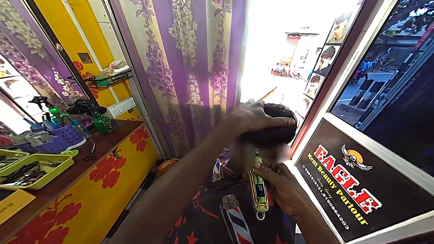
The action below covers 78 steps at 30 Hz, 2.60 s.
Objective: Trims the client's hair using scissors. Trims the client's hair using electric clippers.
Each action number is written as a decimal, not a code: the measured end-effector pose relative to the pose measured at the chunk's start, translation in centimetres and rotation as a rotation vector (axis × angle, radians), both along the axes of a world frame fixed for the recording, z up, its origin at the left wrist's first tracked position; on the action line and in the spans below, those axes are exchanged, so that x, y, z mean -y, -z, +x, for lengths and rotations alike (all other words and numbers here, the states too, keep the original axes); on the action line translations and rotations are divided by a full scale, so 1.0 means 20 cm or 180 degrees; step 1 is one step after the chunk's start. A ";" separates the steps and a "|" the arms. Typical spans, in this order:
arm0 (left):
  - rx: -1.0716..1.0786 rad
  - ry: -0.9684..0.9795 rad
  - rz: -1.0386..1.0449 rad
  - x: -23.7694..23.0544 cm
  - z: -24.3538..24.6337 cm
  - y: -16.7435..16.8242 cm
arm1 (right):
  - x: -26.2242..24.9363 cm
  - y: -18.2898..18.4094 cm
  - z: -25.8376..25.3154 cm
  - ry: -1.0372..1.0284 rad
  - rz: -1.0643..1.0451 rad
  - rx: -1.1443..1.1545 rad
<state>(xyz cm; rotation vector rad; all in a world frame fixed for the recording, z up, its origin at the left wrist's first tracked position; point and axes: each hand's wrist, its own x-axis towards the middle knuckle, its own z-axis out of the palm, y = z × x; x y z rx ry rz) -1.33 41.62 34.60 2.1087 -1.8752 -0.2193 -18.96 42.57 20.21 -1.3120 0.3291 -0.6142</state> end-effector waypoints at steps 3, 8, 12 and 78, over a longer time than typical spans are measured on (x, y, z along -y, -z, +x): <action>-0.0007 -0.0009 0.0018 -0.01 0.00 0.00 | -0.01 -0.01 0.01 0.0079 -0.0084 -0.0067; -0.0034 -0.0045 -0.0010 0.00 0.00 0.00 | -0.02 -0.04 0.04 0.0149 -0.0264 -0.0157; -0.0052 -0.0063 -0.0021 0.00 0.00 0.00 | -0.02 -0.03 0.03 0.0095 -0.0416 -0.0207; -0.0032 -0.0240 -0.0027 -0.05 -0.05 -0.01 | -0.08 0.06 0.05 0.0378 0.0028 0.0229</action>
